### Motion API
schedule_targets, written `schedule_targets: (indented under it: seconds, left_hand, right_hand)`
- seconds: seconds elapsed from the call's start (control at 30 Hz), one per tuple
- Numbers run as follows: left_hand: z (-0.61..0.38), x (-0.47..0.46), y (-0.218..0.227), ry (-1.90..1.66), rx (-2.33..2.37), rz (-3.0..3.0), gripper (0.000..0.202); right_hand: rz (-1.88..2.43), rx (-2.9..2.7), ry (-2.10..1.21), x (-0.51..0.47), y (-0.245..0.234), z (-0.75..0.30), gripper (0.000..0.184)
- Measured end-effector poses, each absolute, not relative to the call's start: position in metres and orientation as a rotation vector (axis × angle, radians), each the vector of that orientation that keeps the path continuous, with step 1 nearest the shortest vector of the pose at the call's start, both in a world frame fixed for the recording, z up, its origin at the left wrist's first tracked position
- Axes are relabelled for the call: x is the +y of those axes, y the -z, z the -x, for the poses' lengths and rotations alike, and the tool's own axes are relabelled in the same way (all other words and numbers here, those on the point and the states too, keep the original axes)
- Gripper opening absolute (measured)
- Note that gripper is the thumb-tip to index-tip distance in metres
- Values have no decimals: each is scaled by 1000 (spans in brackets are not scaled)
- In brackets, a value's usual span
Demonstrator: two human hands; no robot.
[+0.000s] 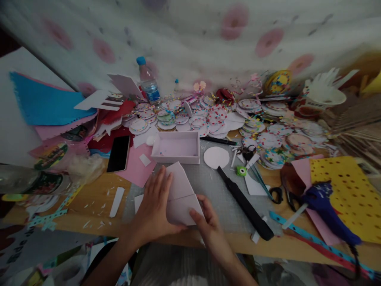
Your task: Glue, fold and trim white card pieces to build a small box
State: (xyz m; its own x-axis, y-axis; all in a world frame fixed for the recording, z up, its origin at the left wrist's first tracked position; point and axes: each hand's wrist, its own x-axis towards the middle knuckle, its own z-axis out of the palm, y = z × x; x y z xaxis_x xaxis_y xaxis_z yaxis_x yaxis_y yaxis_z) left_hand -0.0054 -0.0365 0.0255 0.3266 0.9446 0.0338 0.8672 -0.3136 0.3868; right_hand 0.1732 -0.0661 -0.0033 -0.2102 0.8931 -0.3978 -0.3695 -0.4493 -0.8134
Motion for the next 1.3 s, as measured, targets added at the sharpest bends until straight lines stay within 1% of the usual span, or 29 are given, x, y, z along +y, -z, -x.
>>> schedule_targets:
  seconds: [0.13, 0.27, 0.37, 0.47, 0.53, 0.63, 0.7, 0.77, 0.93, 1.17, 1.3]
  left_hand:
    - [7, -32, -36, -423, 1562, -2347, 133]
    - [12, -30, -43, -476, 1407, -2386, 116]
    - [19, -27, -46, -707, 1474, -2281, 105]
    - [27, -24, -47, -991, 1578, -1999, 92]
    - [30, -24, -46, -1020, 1534, -1763, 78]
    - [32, -25, -44, -956, 1489, -1552, 41]
    - [32, -25, -44, -947, 1535, -1578, 19]
    - [33, -24, -44, -936, 1569, -1669, 9]
    - [37, -19, -45, -879, 1579, -1698, 8]
    - [37, -15, -42, -883, 1587, -1610, 12]
    - [38, -16, -39, -871, 1586, -1615, 12]
  right_hand:
    - [1075, -845, -1852, -59, -3, -179, 37]
    - [1179, -936, -1801, -46, -11, -182, 28]
    - [1205, -929, -1725, -39, -10, -184, 26]
    - [1194, -956, -1653, -35, -7, -189, 23]
    - [1186, -1007, -1612, -32, -5, -191, 22]
    - [1186, -1115, -1558, -25, -4, -193, 24]
    - [1210, -1191, -1505, -21, -5, -194, 23]
    - [1246, -1257, -1443, -17, -5, -194, 21]
    - [1308, -1367, -1341, -14, 0, -194, 16]
    - [1302, -1451, -1296, -13, 5, -194, 22]
    - [1313, -1471, -1266, -13, 4, -194, 21]
